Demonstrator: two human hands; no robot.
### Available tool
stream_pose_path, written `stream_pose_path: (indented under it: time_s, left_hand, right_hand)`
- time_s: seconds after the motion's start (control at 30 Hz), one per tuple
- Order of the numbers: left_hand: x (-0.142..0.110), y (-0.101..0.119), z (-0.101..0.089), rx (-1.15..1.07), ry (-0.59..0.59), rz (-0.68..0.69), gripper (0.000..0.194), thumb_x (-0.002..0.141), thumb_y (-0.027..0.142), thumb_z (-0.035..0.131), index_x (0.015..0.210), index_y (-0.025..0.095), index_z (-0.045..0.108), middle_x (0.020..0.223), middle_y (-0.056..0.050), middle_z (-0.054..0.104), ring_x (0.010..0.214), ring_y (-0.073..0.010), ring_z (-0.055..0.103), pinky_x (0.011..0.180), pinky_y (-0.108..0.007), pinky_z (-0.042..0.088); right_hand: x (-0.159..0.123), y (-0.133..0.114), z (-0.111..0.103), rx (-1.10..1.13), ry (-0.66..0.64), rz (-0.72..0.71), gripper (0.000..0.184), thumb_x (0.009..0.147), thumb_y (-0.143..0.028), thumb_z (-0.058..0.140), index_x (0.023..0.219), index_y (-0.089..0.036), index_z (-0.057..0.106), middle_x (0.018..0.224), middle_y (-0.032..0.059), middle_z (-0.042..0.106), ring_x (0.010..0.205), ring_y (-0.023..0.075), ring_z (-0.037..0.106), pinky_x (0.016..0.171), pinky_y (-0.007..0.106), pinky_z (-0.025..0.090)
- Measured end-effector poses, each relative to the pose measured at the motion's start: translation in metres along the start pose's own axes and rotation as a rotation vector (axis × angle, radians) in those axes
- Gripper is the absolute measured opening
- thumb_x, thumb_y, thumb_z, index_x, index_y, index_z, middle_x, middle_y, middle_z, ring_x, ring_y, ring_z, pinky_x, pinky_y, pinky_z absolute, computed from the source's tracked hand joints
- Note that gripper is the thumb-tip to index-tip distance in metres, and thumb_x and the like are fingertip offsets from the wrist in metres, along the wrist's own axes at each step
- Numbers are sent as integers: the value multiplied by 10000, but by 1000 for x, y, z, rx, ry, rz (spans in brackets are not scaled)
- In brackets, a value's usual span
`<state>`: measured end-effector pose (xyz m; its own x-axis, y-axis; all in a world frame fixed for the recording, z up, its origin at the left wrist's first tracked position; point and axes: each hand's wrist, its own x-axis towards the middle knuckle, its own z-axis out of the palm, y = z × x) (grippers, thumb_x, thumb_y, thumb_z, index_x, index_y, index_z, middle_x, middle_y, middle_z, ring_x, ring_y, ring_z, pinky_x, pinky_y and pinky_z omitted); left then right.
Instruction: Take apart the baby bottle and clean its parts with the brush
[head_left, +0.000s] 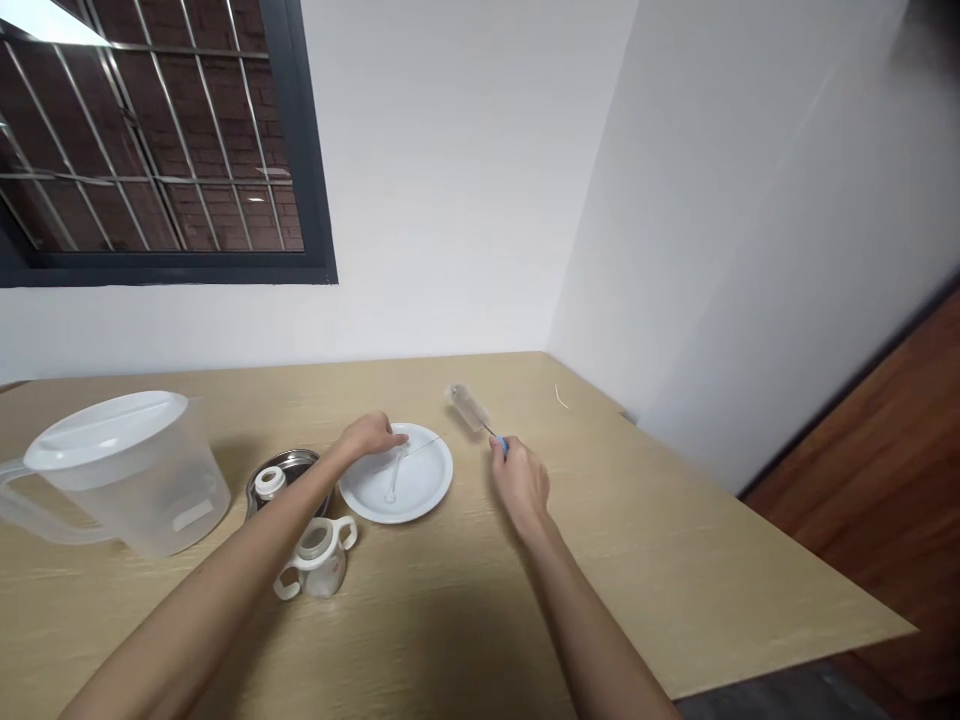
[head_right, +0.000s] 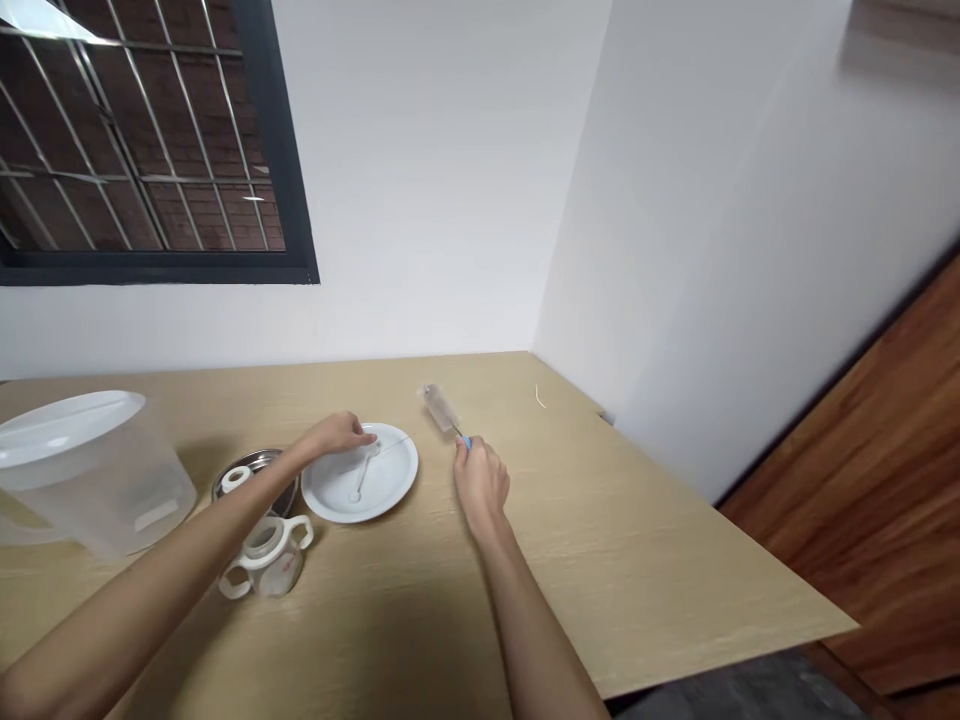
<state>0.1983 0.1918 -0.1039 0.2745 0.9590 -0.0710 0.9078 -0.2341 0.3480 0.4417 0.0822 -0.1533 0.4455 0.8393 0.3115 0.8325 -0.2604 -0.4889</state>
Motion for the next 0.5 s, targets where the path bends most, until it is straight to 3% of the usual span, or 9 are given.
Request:
stream_pose_path:
  time_s: [0.23,0.5]
  left_hand:
    - [15,14,11,142,-15,-31,410,684,523,668,850,153,726,898,-146,750,830,-266,694,659,-286,457]
    - [14,19,15,188,-26,-44,356,673,451,680,869,159,732,796,-113,747,820,-244,697,660,-264,465]
  right_hand:
    - [-5,-2,-3,-180,-200,-48,386,997,-415,382,1019,-149,662,989,174,707,901,252,684,751,319,442]
    - [-12,-1,1,-233,-254,-157,269,930,-380,538,1000,-170,691,998,160,704,934,260,670,762,332,440]
